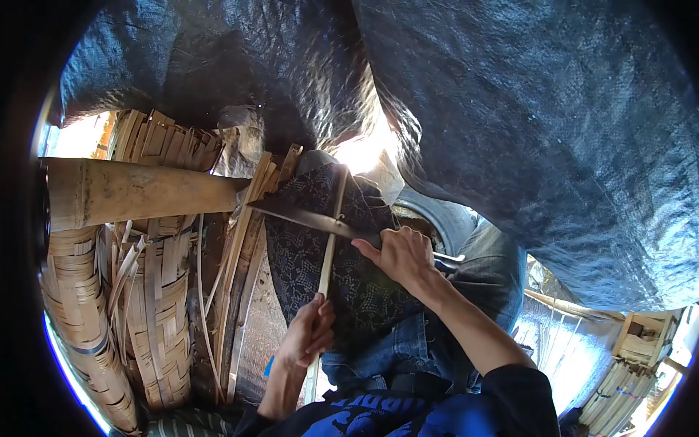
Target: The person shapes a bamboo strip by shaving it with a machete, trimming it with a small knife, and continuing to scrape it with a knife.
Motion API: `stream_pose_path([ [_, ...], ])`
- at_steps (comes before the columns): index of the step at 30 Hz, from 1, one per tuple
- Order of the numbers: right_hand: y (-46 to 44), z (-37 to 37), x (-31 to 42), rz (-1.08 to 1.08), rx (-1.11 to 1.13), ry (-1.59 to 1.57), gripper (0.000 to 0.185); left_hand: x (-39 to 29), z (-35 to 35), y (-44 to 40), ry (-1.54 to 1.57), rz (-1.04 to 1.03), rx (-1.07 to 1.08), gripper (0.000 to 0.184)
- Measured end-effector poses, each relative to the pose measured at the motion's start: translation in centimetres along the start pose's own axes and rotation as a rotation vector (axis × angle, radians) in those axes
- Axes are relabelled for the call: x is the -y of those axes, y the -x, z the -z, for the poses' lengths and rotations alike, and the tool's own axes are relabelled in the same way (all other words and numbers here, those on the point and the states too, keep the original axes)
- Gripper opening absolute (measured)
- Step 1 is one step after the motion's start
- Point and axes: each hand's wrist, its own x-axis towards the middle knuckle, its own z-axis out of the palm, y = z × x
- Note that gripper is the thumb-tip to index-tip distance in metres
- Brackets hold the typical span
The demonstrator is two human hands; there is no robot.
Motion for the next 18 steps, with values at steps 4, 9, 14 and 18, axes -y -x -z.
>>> stream_pose_path([
  [4,-0.9,-0.1,0.6,0.023,0.074,-0.043,0.071,0.0,0.3,1.0,-0.037,-0.059,-0.011,0.032],
  [9,-0.8,1.1,0.6,0.038,0.105,-0.009,0.067,-0.4,0.3,0.5,0.017,-0.021,0.057,0.033],
  [14,-0.2,3.6,-0.1,-0.099,0.207,-0.115,0.054,-0.4,0.2,-0.3,0.092,0.055,0.125,0.032],
  [18,0.4,3.5,0.0,-0.08,0.25,-0.031,0.052,0.4,0.7,0.7,0.111,0.087,0.127,0.033],
])
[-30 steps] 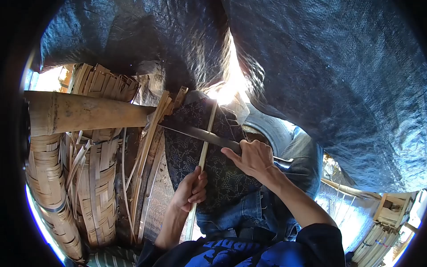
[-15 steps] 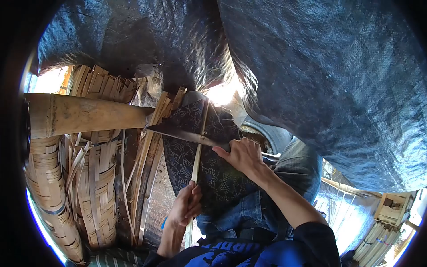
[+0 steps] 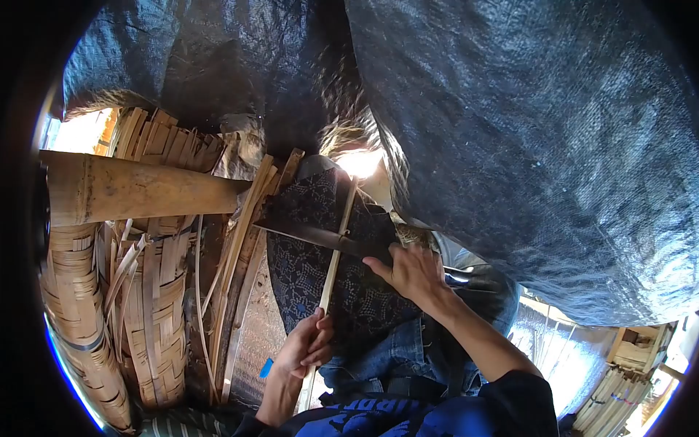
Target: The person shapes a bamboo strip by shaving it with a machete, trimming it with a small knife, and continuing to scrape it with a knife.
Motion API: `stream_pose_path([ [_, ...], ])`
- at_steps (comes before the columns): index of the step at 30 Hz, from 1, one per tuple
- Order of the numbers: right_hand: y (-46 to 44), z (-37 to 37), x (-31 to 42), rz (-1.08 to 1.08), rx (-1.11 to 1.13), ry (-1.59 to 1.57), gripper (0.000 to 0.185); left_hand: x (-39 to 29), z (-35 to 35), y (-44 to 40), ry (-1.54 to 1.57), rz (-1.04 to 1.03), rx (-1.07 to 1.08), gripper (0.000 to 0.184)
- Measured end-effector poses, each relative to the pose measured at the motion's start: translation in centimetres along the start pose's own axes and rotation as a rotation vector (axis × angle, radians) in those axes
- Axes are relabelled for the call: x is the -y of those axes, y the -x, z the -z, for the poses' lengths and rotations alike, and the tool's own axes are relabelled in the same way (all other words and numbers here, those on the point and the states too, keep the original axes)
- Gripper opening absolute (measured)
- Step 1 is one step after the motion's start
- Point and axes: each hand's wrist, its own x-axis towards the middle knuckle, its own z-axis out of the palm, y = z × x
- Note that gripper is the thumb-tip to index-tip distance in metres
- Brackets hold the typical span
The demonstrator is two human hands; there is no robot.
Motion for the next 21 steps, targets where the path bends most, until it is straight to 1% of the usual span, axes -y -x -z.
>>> stream_pose_path([
  [3,0.4,-0.8,0.9,-0.027,0.081,0.029,0.05,0.5,-0.3,0.5,0.006,-0.013,-0.059,0.033],
  [5,0.3,-1.6,1.1,0.034,-0.059,0.072,0.05,0.5,-0.7,1.1,-0.005,-0.019,-0.095,0.034],
  [6,0.2,-2.1,1.0,0.036,-0.059,0.077,0.05,0.6,-0.8,1.3,-0.015,-0.021,-0.133,0.035],
  [8,-0.1,-3.0,0.9,0.102,-0.097,0.02,0.049,1.0,-0.2,1.7,-0.016,-0.041,-0.134,0.035],
  [9,-0.4,-2.7,0.7,0.102,-0.099,0.02,0.049,1.1,-0.1,1.8,-0.018,-0.058,-0.138,0.036],
  [10,-0.9,-2.3,0.6,0.138,-0.085,-0.01,0.056,0.8,-0.2,1.6,-0.021,-0.058,-0.138,0.036],
  [11,-1.1,-2.1,0.5,0.173,-0.072,-0.039,0.063,0.4,-0.3,1.5,-0.105,-0.074,-0.145,0.036],
  [12,-1.0,-2.0,0.4,0.174,-0.074,-0.04,0.063,0.1,-0.5,1.3,-0.188,-0.092,-0.153,0.037],
  [13,-0.9,-1.8,0.2,0.156,-0.065,-0.054,0.058,0.0,-0.5,0.9,-0.189,-0.097,-0.153,0.037],
  [14,-0.9,-1.6,0.0,0.137,-0.057,-0.065,0.052,0.1,-0.3,0.0,-0.239,-0.156,-0.206,0.038],
  [15,-0.8,-1.0,0.2,0.139,-0.063,-0.06,0.052,0.2,-0.1,-0.7,-0.291,-0.216,-0.255,0.038],
  [16,-0.6,-0.2,0.4,0.122,-0.033,-0.082,0.055,0.1,0.3,-0.8,-0.339,-0.211,-0.206,0.04],
  [17,-0.3,0.8,0.6,0.105,-0.002,-0.107,0.059,-0.2,0.3,-0.7,-0.339,-0.214,-0.205,0.04],
  [18,0.0,1.9,1.0,0.105,-0.003,-0.11,0.059,-0.3,0.3,-0.5,-0.287,-0.185,-0.173,0.04],
  [20,0.7,4.0,1.5,-0.002,0.207,-0.13,0.056,-0.4,0.5,-0.2,-0.236,-0.154,-0.148,0.04],
  [21,0.9,4.1,1.7,0.0,0.205,-0.131,0.056,-0.5,0.6,-0.3,-0.225,-0.136,-0.125,0.04],
])
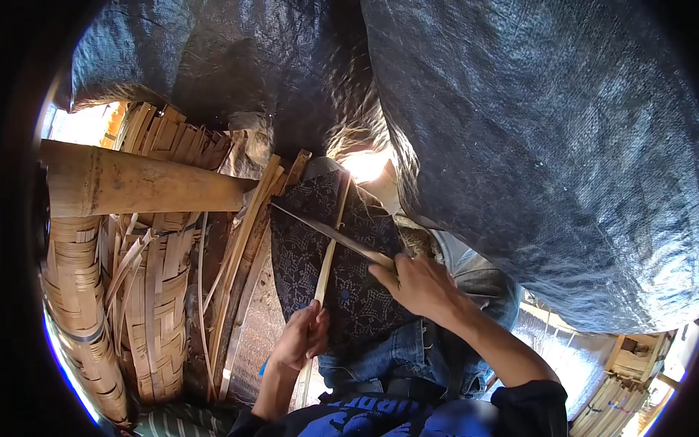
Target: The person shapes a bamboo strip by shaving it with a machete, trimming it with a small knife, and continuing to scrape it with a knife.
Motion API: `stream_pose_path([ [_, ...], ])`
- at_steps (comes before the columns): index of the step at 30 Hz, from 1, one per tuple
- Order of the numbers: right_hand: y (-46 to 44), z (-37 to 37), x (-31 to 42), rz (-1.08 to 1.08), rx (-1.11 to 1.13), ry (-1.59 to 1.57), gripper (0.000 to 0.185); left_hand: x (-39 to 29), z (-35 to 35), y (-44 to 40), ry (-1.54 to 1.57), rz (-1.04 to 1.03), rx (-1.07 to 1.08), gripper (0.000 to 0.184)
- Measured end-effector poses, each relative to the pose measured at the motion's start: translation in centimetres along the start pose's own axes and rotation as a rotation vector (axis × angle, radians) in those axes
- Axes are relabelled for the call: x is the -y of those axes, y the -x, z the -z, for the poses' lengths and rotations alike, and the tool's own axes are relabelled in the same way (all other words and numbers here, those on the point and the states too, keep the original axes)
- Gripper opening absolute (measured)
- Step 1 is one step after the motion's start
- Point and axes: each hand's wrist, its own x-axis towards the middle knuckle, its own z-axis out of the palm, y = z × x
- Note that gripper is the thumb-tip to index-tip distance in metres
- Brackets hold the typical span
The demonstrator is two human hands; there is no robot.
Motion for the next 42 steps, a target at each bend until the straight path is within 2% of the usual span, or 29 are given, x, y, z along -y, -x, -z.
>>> stream_pose_path([
  [3,0.8,-0.3,0.1,-0.01,0.172,-0.137,0.052,-0.2,-0.3,-0.1,0.011,0.022,0.012,0.039],
  [4,0.9,-0.5,0.0,-0.015,0.168,-0.139,0.052,-0.3,-0.4,-0.1,0.011,0.024,-0.008,0.039],
  [6,1.3,-0.7,-0.6,0.071,0.223,-0.292,0.049,-0.5,0.1,-0.3,0.107,0.066,0.038,0.038],
  [7,1.7,-1.5,-1.5,0.077,0.168,-0.359,0.053,-0.6,0.3,-0.2,0.208,0.107,0.082,0.037],
  [11,4.2,-3.6,-4.1,0.154,0.01,-0.515,0.055,-0.4,0.2,-0.1,0.205,0.114,0.119,0.036],
  [12,5.1,-3.2,-3.9,0.154,0.008,-0.512,0.055,-0.4,0.0,-0.1,0.173,0.112,0.129,0.036],
  [14,7.0,-1.9,-3.0,-0.081,0.101,-0.372,0.049,-0.4,-0.3,-0.2,0.145,0.111,0.139,0.036],
  [15,7.7,-2.4,-3.0,-0.005,-0.027,-0.337,0.044,-0.3,-0.5,-0.3,0.101,0.098,0.114,0.036],
  [19,8.6,-3.3,-2.9,-0.047,-0.174,-0.104,0.043,-0.4,-0.8,-1.1,0.03,0.078,0.081,0.037],
  [21,8.4,-2.0,-2.8,-0.015,-0.046,-0.144,0.043,-0.6,-0.6,-1.0,0.04,0.093,0.078,0.037],
  [22,8.1,-1.6,-3.4,-0.015,-0.052,-0.148,0.043,-0.6,-0.6,-1.0,0.057,0.107,0.077,0.037],
  [24,7.6,-0.8,-4.5,0.084,0.127,-0.247,0.046,-0.5,-0.4,-1.0,0.056,0.108,0.077,0.037],
  [25,7.4,-0.6,-4.6,0.171,0.073,-0.28,0.046,-0.4,-0.4,-1.0,0.062,0.11,0.077,0.037],
  [26,7.2,-0.5,-5.0,0.169,0.072,-0.282,0.046,-0.4,-0.4,-1.0,0.061,0.112,0.077,0.037],
  [28,7.1,-0.4,-5.9,0.051,0.06,-0.108,0.044,-0.4,-0.4,-1.0,0.066,0.107,0.086,0.038],
  [33,7.1,0.7,-5.8,-0.062,-0.054,0.032,0.046,-0.4,-0.6,-0.8,0.036,0.102,0.098,0.037],
  [36,7.6,0.1,-5.7,0.077,-0.029,-0.039,0.043,0.1,-0.6,-0.2,0.023,0.128,0.108,0.037],
  [38,6.8,0.9,-6.0,0.131,0.002,0.047,0.044,0.7,-0.9,0.2,0.017,0.136,0.113,0.037],
  [40,5.6,1.2,-6.9,-0.104,0.171,0.024,0.04,1.8,-1.2,0.9,0.004,0.154,0.038,0.037],
  [41,5.4,0.4,-7.5,0.011,0.025,0.088,0.038,1.8,-1.1,0.6,0.05,0.154,0.069,0.037],
  [42,5.3,0.3,-7.4,0.016,0.02,0.095,0.038,1.7,-1.3,0.4,0.051,0.145,0.074,0.037],
])
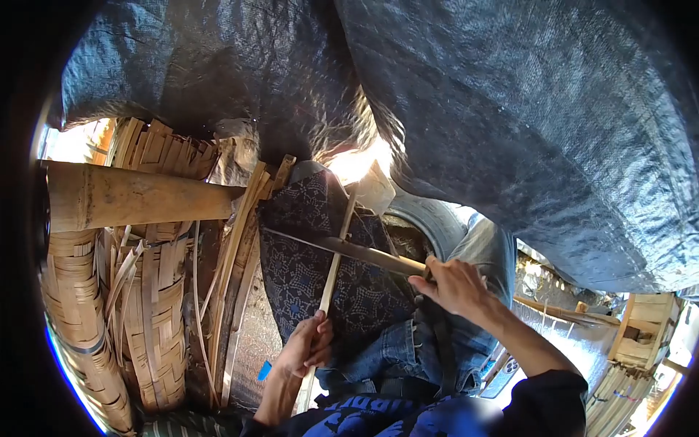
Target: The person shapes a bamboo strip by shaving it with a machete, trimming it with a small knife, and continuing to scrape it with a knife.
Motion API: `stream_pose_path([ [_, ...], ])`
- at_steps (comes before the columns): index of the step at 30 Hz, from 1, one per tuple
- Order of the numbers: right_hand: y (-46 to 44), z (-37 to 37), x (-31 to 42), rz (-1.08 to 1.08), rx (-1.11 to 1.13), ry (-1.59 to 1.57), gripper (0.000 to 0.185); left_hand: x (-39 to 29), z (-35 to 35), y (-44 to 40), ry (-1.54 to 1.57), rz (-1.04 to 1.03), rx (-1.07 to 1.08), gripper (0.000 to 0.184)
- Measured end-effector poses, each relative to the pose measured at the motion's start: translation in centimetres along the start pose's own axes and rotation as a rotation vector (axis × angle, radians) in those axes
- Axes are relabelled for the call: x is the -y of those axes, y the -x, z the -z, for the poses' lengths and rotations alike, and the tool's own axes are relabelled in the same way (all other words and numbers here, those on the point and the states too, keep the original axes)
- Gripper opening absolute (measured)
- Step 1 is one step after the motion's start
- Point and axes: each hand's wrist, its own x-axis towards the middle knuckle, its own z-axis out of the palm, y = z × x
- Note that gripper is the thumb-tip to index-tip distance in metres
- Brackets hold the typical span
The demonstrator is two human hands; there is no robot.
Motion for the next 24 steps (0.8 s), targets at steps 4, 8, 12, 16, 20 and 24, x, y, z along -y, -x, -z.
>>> stream_pose_path([
  [4,1.2,-1.7,0.3,0.039,0.003,-0.15,0.049,0.5,0.2,-0.1,-0.007,-0.009,-0.008,0.036],
  [8,0.0,-0.9,-0.2,0.066,-0.057,0.023,0.048,1.0,-0.1,0.0,0.007,-0.014,-0.015,0.036],
  [12,0.4,-1.9,-0.3,-0.022,0.057,-0.135,0.048,0.5,-0.1,-0.1,-0.007,-0.016,-0.016,0.036],
  [16,1.9,-1.5,0.1,0.216,0.018,0.075,0.051,0.7,-0.1,0.2,-0.005,-0.01,-0.019,0.037],
  [20,-0.7,-1.0,-2.0,0.018,-0.087,0.058,0.052,1.1,0.2,0.9,-0.013,0.021,0.006,0.036],
  [24,0.4,0.4,0.3,0.021,0.125,-0.155,0.05,0.2,0.5,0.6,-0.027,0.03,0.01,0.037],
])
